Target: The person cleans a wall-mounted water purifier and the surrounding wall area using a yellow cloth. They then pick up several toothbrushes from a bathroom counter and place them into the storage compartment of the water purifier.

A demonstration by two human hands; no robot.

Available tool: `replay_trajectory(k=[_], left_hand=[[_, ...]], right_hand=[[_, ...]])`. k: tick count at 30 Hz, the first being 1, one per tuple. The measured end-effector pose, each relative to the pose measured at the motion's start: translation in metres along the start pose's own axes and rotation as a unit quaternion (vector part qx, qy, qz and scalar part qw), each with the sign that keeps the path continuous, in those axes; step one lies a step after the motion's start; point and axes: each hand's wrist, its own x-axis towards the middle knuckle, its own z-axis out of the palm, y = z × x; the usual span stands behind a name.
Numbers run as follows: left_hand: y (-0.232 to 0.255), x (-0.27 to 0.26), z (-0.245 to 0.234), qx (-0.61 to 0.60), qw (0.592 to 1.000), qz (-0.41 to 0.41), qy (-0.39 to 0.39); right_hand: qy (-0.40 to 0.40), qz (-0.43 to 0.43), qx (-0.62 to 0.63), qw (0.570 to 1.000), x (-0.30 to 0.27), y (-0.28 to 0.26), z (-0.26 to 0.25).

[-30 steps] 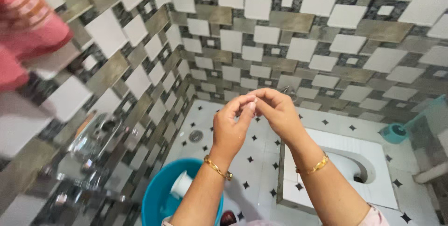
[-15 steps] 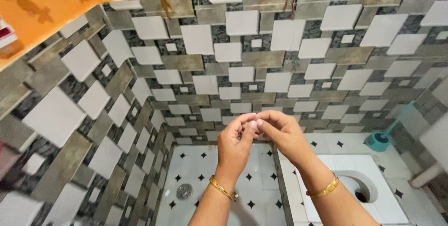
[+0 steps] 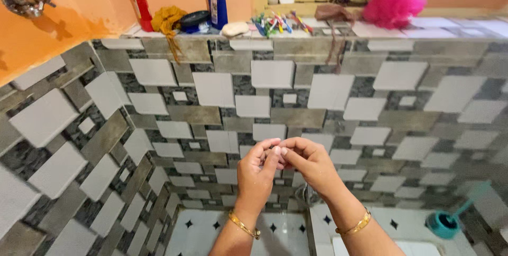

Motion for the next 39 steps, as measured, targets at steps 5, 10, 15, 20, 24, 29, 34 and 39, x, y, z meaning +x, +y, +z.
replay_trajectory(k=[5,10,15,20,24,29,34,39], left_hand=[[-0.029,0.060,0.002,-0.020,0.999,0.037,-0.006],[-0.053,0.126,-0.007,-0.011,1.000,0.024,0.006],[-0.076,0.194,-0.028,-0.027,0.998,0.048,-0.037],[-0.076,0.267,-0.048,0.013,0.996,0.062,-0.068],[-0.071,0.317,-0.061,0.038,0.989,0.100,-0.103],[-0.075,0.357,-0.059,0.149,0.967,0.182,-0.097],[-0.084,0.377,-0.054,0.175,0.937,0.278,-0.117],[-0.091,0.398,-0.042,0.251,0.894,0.355,-0.103]], right_hand=[[-0.026,-0.038,-0.008,0.999,0.071,0.010,-0.025],[-0.029,-0.047,-0.031,0.998,0.136,0.014,-0.034],[-0.020,-0.091,-0.095,0.991,0.206,0.025,-0.036],[-0.023,-0.084,-0.029,0.996,0.272,0.017,-0.032],[0.071,-0.141,-0.192,0.969,0.314,0.006,-0.036],[0.212,-0.181,-0.340,0.898,0.346,-0.008,-0.064],[0.308,-0.193,-0.399,0.842,0.380,-0.022,-0.100],[0.292,-0.172,-0.522,0.783,0.421,-0.028,-0.120]])
